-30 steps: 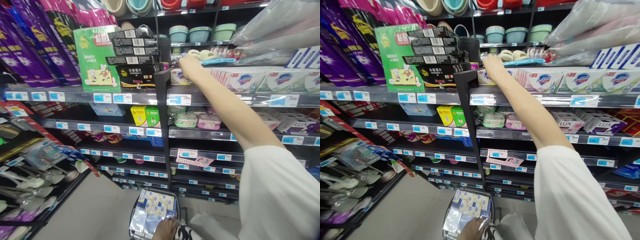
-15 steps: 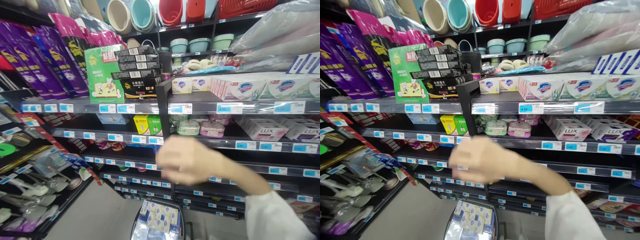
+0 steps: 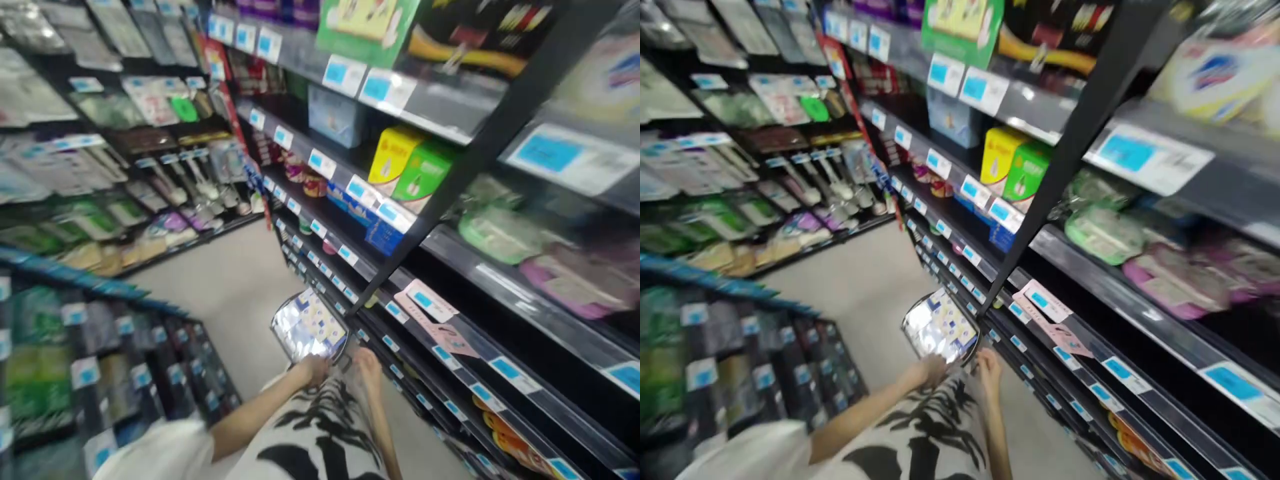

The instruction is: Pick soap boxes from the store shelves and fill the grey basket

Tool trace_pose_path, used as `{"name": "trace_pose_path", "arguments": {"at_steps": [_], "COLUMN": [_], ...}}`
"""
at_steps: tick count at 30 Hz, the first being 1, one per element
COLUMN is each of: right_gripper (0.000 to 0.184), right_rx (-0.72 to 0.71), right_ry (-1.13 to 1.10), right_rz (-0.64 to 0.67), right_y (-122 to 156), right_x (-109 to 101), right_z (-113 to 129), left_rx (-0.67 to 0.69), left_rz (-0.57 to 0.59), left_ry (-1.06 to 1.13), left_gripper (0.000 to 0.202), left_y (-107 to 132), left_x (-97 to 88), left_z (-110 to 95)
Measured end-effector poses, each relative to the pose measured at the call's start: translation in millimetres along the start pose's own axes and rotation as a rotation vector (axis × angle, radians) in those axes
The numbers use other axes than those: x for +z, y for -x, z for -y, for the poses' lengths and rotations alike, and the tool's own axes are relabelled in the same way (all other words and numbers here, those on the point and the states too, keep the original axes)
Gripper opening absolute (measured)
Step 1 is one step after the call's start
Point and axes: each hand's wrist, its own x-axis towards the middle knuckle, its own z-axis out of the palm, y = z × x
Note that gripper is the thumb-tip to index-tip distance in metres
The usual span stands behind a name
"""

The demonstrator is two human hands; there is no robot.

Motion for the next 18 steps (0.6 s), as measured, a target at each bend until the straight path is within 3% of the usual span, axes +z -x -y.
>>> {"name": "trace_pose_path", "arguments": {"at_steps": [5, 8, 12, 18], "right_gripper": [0.070, 0.071, 0.073, 0.069], "right_rx": [0.173, 0.205, 0.206, 0.156], "right_ry": [0.001, 0.032, 0.143, 0.298], "right_rz": [-0.052, -0.008, 0.114, 0.338], "right_y": [-13, -23, -38, -56], "right_x": [-42, -51, -34, 24], "right_z": [-7, -9, -7, -9], "left_rx": [0.017, 0.019, -0.012, -0.091], "left_rz": [0.039, 0.044, 0.040, 0.042], "left_ry": [0.022, 0.027, 0.071, 0.161], "left_gripper": [0.050, 0.056, 0.053, 0.048], "left_y": [-10, -3, 13, 25], "left_x": [7.0, 5.0, 6.0, 19.0], "left_z": [-7, -10, 0, 36]}}
